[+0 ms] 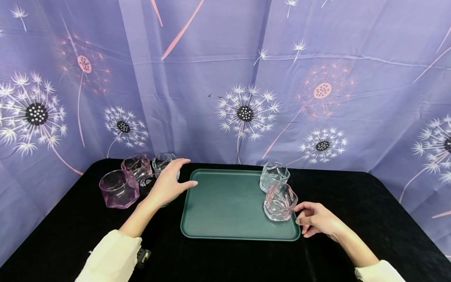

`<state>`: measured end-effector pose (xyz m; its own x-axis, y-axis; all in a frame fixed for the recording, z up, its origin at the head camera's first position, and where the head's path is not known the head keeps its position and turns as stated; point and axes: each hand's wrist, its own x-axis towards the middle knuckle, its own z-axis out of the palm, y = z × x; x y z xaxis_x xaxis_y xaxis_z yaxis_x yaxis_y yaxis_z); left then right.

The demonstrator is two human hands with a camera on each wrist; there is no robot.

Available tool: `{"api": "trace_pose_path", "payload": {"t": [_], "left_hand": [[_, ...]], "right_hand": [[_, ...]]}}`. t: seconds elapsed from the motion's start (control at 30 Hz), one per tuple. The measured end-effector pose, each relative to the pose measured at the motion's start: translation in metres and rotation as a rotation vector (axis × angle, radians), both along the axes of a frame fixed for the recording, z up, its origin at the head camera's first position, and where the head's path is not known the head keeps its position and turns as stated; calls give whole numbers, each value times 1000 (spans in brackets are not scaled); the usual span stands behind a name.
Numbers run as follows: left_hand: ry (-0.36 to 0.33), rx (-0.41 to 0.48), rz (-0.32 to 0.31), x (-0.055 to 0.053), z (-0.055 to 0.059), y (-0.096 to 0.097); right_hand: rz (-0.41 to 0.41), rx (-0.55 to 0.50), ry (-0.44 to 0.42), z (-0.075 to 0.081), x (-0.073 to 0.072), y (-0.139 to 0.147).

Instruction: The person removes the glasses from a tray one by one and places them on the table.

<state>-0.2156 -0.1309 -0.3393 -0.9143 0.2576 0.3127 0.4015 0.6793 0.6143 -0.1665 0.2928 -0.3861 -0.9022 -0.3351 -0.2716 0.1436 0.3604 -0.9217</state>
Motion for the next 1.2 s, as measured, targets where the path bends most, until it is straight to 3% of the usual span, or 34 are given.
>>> {"api": "trace_pose_path", "payload": {"t": [0.27, 0.47, 0.8, 0.97, 1.2], "left_hand": [[-16, 22, -40, -4, -6, 19], [-47, 68, -35, -8, -10, 32], [-101, 43, -41, -15, -15, 55], [-99, 31, -58, -19, -19, 69], [-151, 25, -101, -22, -24, 89]], "right_hand": [[-3, -2, -1, -1, 0, 0], [-5, -1, -4, 0, -1, 0], [0, -9, 1, 0, 0, 1], [0, -4, 1, 0, 0, 1], [4, -7, 4, 0, 0, 0]]}}
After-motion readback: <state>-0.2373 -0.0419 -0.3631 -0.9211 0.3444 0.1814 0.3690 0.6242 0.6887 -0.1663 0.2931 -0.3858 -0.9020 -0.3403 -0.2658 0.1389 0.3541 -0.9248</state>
